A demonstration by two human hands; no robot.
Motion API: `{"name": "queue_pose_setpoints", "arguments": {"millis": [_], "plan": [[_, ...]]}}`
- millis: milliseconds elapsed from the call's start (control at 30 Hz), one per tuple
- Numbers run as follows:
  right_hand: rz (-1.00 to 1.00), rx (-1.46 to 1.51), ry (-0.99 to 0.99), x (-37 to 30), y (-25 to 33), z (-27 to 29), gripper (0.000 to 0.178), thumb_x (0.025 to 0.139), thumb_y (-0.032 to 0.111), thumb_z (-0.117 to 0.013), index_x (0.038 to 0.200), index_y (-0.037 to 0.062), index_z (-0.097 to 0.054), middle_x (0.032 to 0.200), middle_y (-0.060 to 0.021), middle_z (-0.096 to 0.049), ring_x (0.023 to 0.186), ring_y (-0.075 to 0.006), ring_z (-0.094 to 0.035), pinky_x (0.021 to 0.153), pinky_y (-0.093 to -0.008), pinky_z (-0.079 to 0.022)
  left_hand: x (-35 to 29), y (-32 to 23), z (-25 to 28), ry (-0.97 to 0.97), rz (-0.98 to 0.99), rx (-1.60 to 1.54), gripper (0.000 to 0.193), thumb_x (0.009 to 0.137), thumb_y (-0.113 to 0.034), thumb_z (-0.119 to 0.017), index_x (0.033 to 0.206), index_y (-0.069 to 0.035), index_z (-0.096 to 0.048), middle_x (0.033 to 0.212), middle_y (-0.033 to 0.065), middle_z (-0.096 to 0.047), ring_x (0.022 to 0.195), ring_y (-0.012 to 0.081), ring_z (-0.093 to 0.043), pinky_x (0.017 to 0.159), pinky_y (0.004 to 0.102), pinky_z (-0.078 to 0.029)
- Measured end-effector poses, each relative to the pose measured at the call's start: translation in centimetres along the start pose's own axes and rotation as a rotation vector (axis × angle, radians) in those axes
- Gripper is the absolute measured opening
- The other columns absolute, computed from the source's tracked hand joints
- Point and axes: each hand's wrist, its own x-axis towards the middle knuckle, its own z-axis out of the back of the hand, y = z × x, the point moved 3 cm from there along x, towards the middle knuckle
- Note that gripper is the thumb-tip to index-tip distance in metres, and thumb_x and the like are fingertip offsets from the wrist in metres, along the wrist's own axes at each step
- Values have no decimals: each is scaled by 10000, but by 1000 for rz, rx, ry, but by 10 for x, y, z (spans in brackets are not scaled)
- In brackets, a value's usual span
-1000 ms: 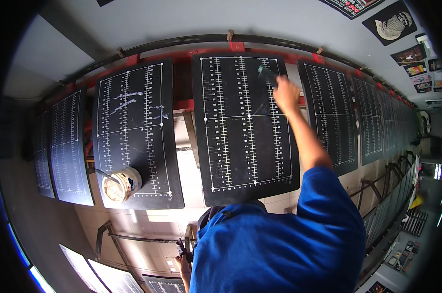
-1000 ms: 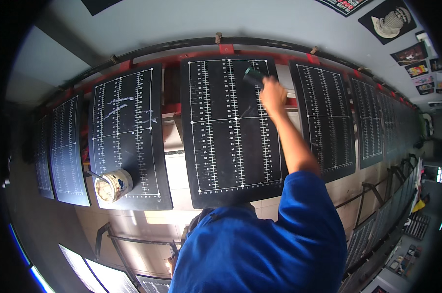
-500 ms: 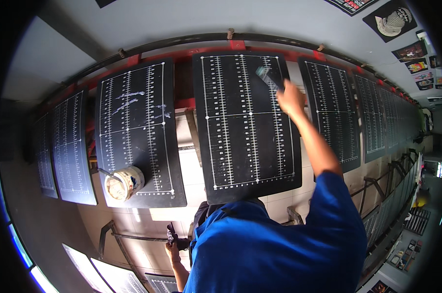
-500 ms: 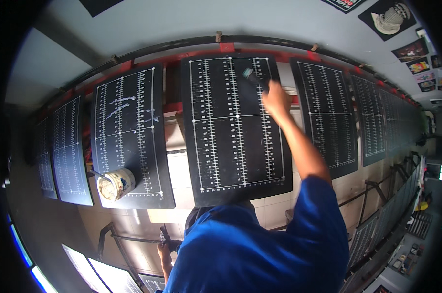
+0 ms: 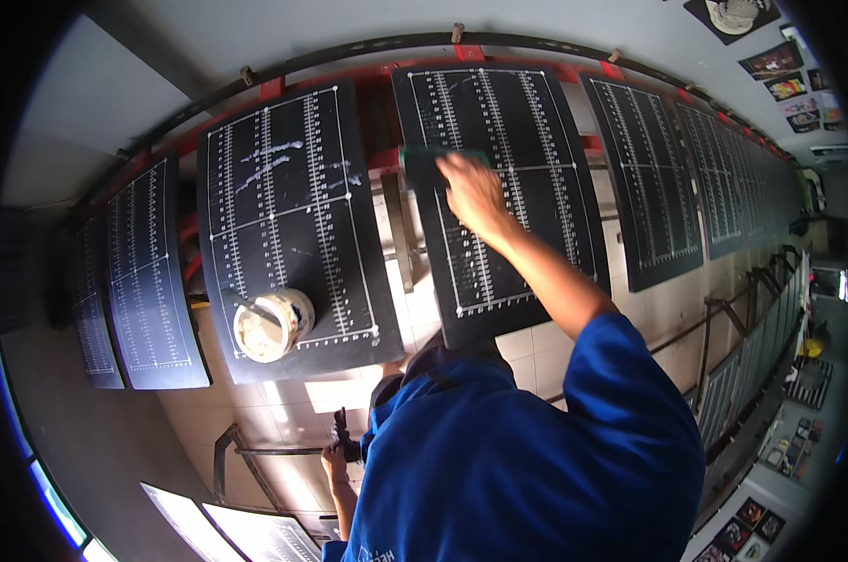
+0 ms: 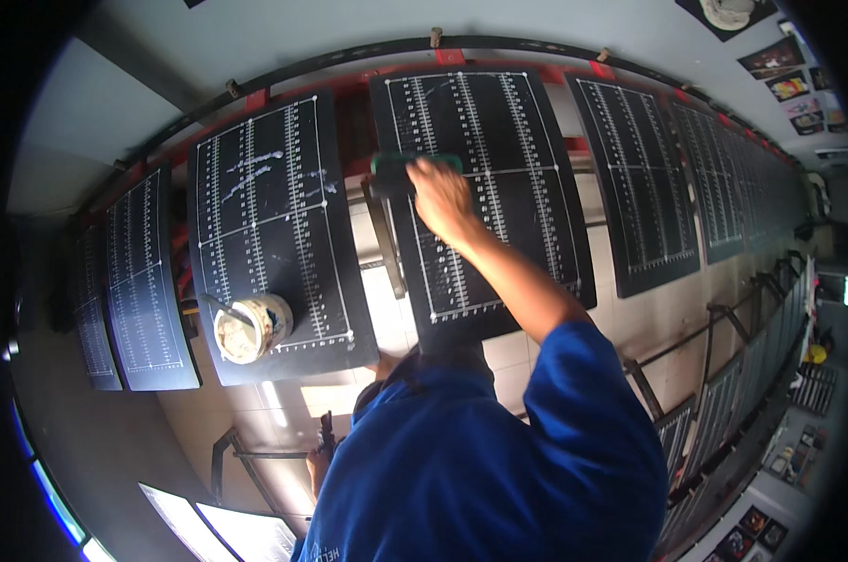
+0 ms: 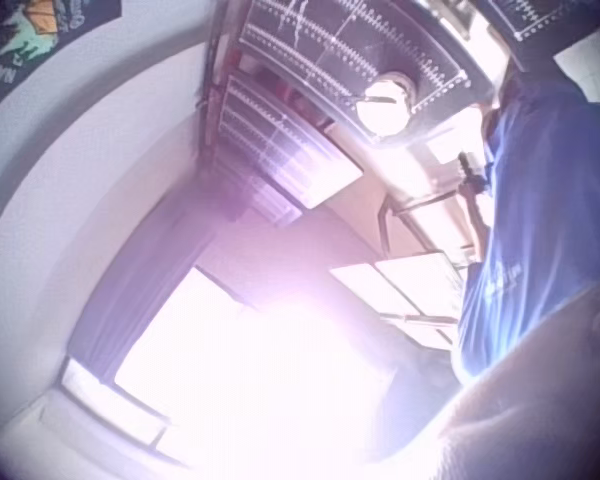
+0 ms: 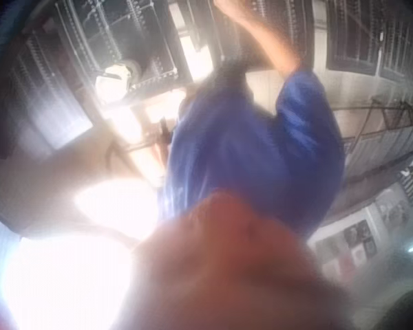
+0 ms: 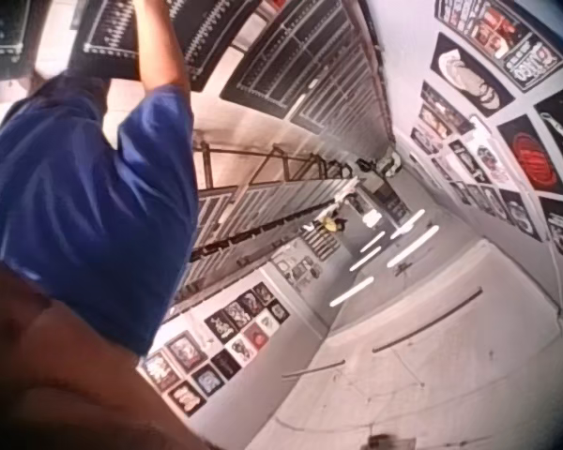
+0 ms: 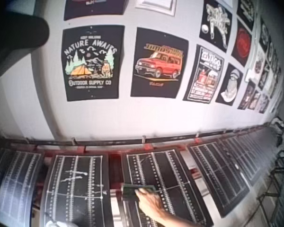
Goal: The person uses a squeegee to spread white ink across a screen printing mesh. They then use a cloth to wipe the squeegee and the screen. The person also picks up a bucket of ink and a brush, then continues to spread ink on the screen.
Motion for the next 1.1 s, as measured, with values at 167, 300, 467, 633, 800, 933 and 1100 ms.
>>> {"name": "queue_pose_setpoints", "arguments": {"millis": [167,300,467,633,800,933,1100], "plan": [[5,28,187,-218,86,63,670,667,-6,-683,1320,131,-622,1302,-66,-616,1204,-295,-584,953,-384,-507,80,-9,26,74,-143,-166,315,801,-203,-725,950,69,-674,754,107,-660,689,158,-561,623,364,-471],[-267,137,238,-278,110,115,437,707,-8,-650,1123,107,-718,1107,-72,-710,1005,-265,-680,872,-382,-541,104,-45,43,111,-291,-6,295,793,-183,-695,956,62,-679,812,168,-707,741,235,-671,705,381,-529],[-603,261,5,-262,85,119,412,754,-10,-667,1156,79,-685,1108,-118,-701,1048,-314,-672,914,-383,-521,-22,-229,97,367,-629,103,315,805,-112,-614,1085,32,-632,988,204,-691,923,304,-685,818,399,-524],[-624,400,-105,-224,37,116,436,742,-21,-632,1176,18,-652,1108,-157,-688,1016,-325,-676,898,-376,-514,-150,-412,65,406,-1219,-83,291,810,-19,-618,1098,28,-619,976,222,-602,925,407,-612,818,443,-497],[-791,485,-72,-248,-32,131,455,751,-44,-628,1205,-7,-631,1115,-141,-686,1012,-236,-666,887,-340,-503,-111,-588,-62,80,-1554,-199,214,808,-26,-601,1001,25,-677,946,244,-635,911,422,-628,829,460,-505],[-823,656,-163,-284,-80,140,443,753,-72,-600,1194,-30,-624,1013,-105,-690,916,-147,-633,825,-284,-483,-30,-677,-124,-239,-1403,334,188,810,-82,-598,937,-12,-718,987,237,-678,972,394,-653,891,459,-545],[-931,628,-179,-321,-125,144,411,765,-71,-577,1168,-10,-627,886,-60,-653,790,-129,-572,740,-278,-462,-20,-720,-148,-166,-1174,301,286,857,-184,-570,1050,-29,-713,1080,259,-691,1030,405,-669,915,449,-542]]}}
